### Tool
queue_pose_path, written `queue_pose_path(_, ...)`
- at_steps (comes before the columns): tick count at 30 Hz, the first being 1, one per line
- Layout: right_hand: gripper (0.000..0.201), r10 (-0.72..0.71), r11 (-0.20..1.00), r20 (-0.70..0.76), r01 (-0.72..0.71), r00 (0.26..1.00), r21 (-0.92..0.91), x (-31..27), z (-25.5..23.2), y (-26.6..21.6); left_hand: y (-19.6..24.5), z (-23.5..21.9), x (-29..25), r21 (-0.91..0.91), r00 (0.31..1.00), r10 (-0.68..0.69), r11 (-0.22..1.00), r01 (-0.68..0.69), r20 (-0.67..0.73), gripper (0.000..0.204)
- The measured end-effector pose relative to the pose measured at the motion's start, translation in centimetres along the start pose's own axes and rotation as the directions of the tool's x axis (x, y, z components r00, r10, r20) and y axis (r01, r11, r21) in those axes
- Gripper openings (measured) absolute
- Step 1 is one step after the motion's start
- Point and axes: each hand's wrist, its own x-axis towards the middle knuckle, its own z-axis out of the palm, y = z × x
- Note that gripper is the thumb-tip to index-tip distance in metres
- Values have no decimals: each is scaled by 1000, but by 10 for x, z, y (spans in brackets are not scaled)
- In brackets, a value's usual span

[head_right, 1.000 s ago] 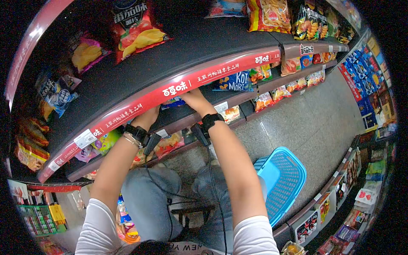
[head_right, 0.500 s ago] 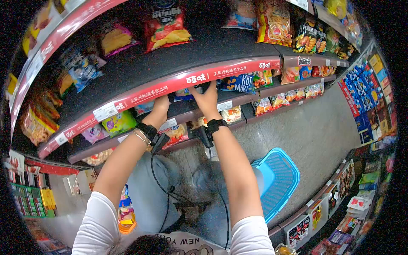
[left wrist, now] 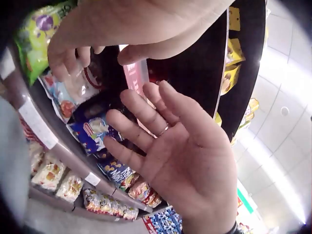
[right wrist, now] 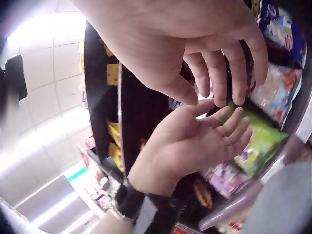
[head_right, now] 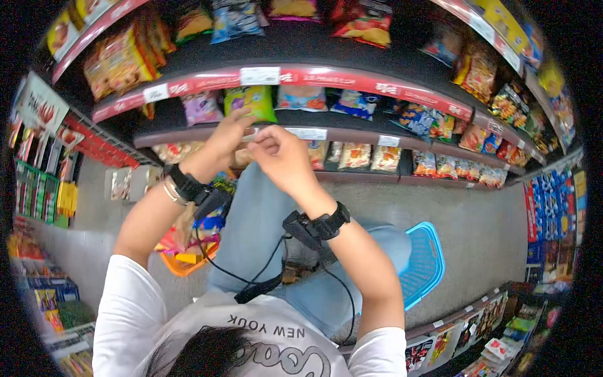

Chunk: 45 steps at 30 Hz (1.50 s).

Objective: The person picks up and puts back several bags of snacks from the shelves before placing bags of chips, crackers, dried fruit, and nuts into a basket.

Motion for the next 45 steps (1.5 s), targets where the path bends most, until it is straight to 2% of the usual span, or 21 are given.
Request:
queue_pose_path(3,17,16,995,189,-35,982,96,-2,53,-14,4,-67,-36,14,997,-53,998,54,-49,50)
queue_pose_path(7,23,50,987,279,-89,959,132,8,121,8,-5,-149,-69,41,981,-109,992,117,-162,46)
queue_pose_path(10,33,135,988,45,-138,990,64,10,177,52,-28,-187,-91,-73,968,-213,976,205,-132,39)
queue_pose_path(11,42,257,927,108,-276,961,254,10,187,59,-50,-198,-89,-78,956,-261,965,252,-136,32)
queue_pose_path(14,48,471,804,204,-513,858,302,22,218,130,-98,-196,-91,-212,910,-387,911,353,-149,27)
queue_pose_path(15,55,552,751,185,-581,813,314,19,208,104,-103,-187,-90,-194,908,-386,915,355,-161,25)
queue_pose_path(18,68,784,613,-76,-751,616,246,21,222,136,-130,-172,-79,-170,915,-362,927,334,-176,23)
queue_pose_path(20,69,821,570,-120,-790,558,224,16,227,164,-186,-181,-47,-192,937,-310,941,278,-160,26)
queue_pose_path(22,63,869,494,-155,-807,470,324,11,229,157,-200,-178,-41,-24,942,-254,967,255,-222,29)
queue_pose_path(23,59,816,570,-48,-789,576,230,3,217,156,-207,-177,-39,41,936,-239,965,257,-257,30)
queue_pose_path(25,46,784,574,72,-765,616,291,-6,217,169,-220,-177,-32,286,926,-205,910,300,-318,35)
queue_pose_path(26,40,760,574,132,-753,636,322,-9,219,177,-227,-178,-28,234,929,-256,918,320,-267,38)
queue_pose_path(28,35,754,570,102,-724,649,389,-11,232,201,-197,-165,-39,132,923,-352,919,373,-155,43)
queue_pose_path(31,33,666,652,63,-622,743,434,-10,229,201,-178,-160,-40,316,972,-209,920,231,-104,53)
queue_pose_path(34,39,759,619,-82,-678,646,396,-1,211,156,-185,-165,-28,193,985,-90,974,118,-149,60)
queue_pose_path(35,49,675,668,-2,-610,738,425,2,207,174,-184,-169,-21,119,986,-78,988,96,-144,61)
queue_pose_path(38,54,552,740,-70,-450,831,500,5,176,112,-103,-139,-48,-120,986,-83,991,66,-145,56)
queue_pose_path(39,54,513,692,-1,-412,859,592,8,161,93,-78,-132,-54,-128,994,-78,989,68,-76,51)
queue_pose_path(40,52,425,769,7,-365,905,525,15,154,90,-67,-129,-56,-230,991,-130,965,124,-13,41)
queue_pose_path(43,53,502,666,42,-417,864,618,16,122,52,-31,-111,-58,-250,993,-121,961,118,4,39)
queue_pose_path(45,54,452,695,8,-358,892,623,15,97,34,-16,-94,-57,-226,995,-85,969,95,52,43)
